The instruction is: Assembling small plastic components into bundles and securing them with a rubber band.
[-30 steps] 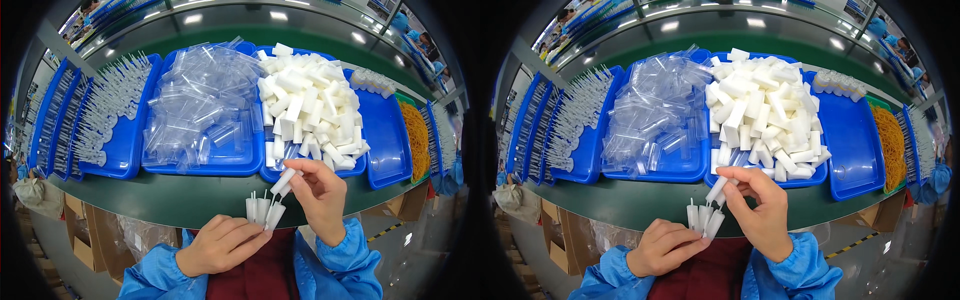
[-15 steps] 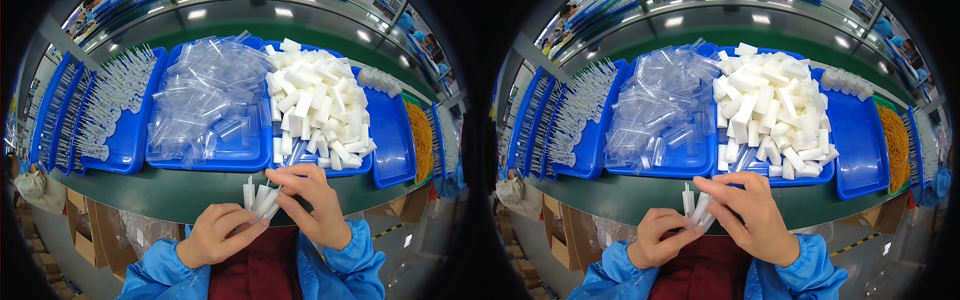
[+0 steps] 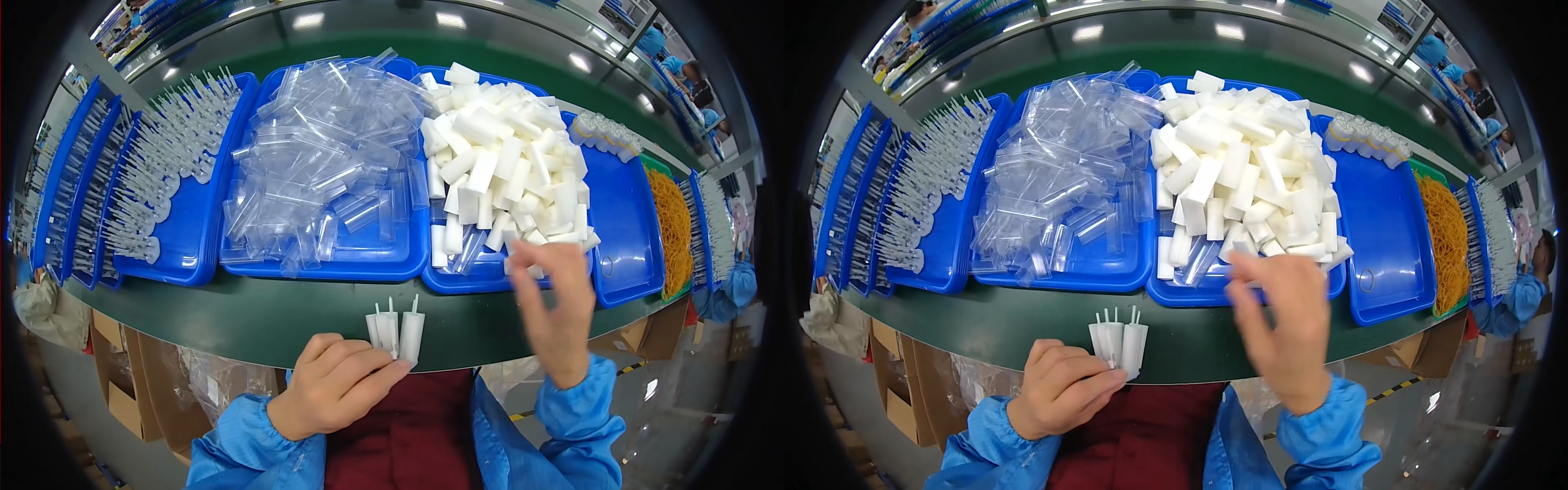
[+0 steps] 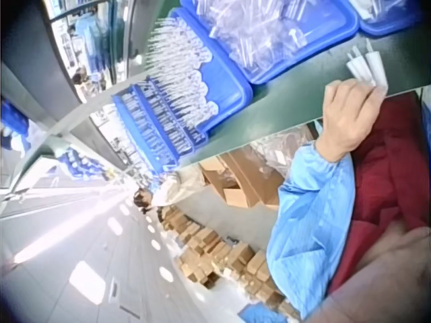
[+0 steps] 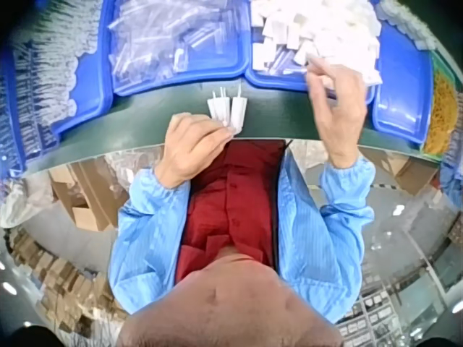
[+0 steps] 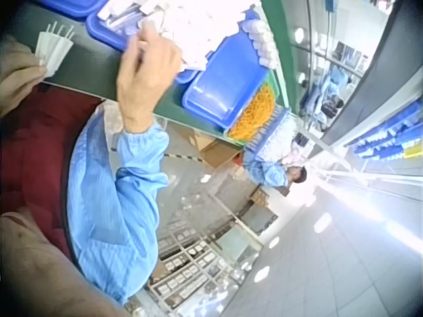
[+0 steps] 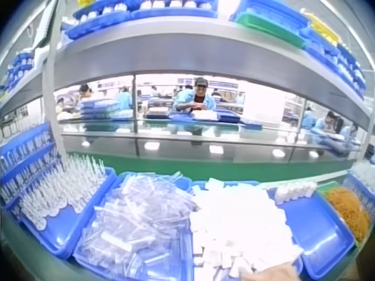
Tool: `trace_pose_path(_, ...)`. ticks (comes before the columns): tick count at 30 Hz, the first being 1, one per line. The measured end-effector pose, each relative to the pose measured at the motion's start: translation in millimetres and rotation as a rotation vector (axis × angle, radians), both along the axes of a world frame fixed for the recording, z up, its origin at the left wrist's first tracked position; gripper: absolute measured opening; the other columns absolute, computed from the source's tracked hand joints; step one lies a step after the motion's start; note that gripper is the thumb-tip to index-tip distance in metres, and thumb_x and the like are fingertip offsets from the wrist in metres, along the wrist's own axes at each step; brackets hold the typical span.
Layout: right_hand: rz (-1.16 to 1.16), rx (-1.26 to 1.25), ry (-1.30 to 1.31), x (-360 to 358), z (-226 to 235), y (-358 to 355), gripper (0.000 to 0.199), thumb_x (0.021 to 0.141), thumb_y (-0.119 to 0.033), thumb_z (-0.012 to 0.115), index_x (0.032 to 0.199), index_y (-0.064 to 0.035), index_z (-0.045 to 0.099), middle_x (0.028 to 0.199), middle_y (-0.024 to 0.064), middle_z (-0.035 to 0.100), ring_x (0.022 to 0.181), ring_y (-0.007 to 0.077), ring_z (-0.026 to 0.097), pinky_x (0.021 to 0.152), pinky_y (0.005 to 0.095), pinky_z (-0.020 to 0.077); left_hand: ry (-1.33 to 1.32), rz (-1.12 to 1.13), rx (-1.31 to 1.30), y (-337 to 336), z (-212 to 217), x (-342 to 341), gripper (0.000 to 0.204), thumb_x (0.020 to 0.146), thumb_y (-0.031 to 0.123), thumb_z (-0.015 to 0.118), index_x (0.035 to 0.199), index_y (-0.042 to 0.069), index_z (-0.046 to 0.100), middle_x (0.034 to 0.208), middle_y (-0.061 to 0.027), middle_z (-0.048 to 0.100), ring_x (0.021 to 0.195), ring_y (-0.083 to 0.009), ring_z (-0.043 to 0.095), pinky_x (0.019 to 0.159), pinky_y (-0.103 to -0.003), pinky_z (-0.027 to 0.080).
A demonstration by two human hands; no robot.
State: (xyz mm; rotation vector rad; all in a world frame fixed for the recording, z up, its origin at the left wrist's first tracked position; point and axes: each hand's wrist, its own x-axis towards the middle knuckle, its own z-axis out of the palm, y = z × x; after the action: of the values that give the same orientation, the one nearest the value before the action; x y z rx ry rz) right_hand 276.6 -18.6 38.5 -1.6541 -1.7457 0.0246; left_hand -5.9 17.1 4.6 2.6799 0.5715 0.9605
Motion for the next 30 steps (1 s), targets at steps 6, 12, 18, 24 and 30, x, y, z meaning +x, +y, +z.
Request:
trace_pose_path(6,-0.135,-0.074,-0.437,8.4,-4.9,29.9,0.027,0.075,-0.009,0.081,0.098,-0.0092,0.067,0.082,0.0034,0.063,0.081,0.0243,0.057,0.074,0.0384,0.0392,0.095,-0.017,-0.092,-4.8,3.3,13.0,0.034,0.071,0.008,0.08,0.105,0.012,0.076,0.098,0.0004,0.067,0.083,-0.0171,0.061,0.073,-0.032,0.044)
trace_pose_path(12,-0.134,-0.075,0.02,-5.8,-3.3,21.2,0.035,0.077,-0.001,0.075,0.112,-0.0064,0.068,0.085,0.0054,0.065,0.08,0.0211,0.06,0.078,0.0351,0.0419,0.103,-0.066,-0.082,-3.3,0.1,5.4,0.033,0.081,0.013,0.065,0.113,0.007,0.072,0.106,-0.0041,0.065,0.091,-0.0169,0.064,0.077,-0.031,0.046)
trace_pose_path(18,0.02,-0.197,0.619,-41.9,-6.0,2.8,0.029,0.085,0.001,0.07,0.114,-0.003,0.068,0.103,0.0052,0.073,0.088,0.0175,0.064,0.079,0.0325,0.05,0.088,-0.083,0.019,-8.2,13.3,6.8,0.032,0.08,0.014,0.068,0.111,0.011,0.074,0.104,-0.0006,0.066,0.09,-0.0141,0.063,0.077,-0.029,0.046)
trace_pose_path(24,0.221,-0.308,0.506,-48.4,-4.5,-4.9,0.02,0.085,-0.007,0.076,0.106,-0.0057,0.073,0.104,0.0087,0.072,0.094,0.0201,0.062,0.089,0.0347,0.0427,0.084,-0.077,-0.006,-3.6,15.7,6.2,0.031,0.079,0.014,0.069,0.109,0.012,0.076,0.103,0.0008,0.066,0.088,-0.0127,0.062,0.074,-0.028,0.044)
trace_pose_path(30,0.449,-0.359,0.632,-38.4,-3.3,-2.1,0.025,0.085,-0.008,0.078,0.109,-0.0059,0.073,0.108,0.0067,0.072,0.109,0.0209,0.062,0.102,0.0405,0.0382,-0.049,-0.075,-0.085,-1.0,7.2,-3.4,0.032,0.077,0.017,0.072,0.108,0.012,0.076,0.096,0.0005,0.067,0.084,-0.014,0.063,0.069,-0.029,0.043)
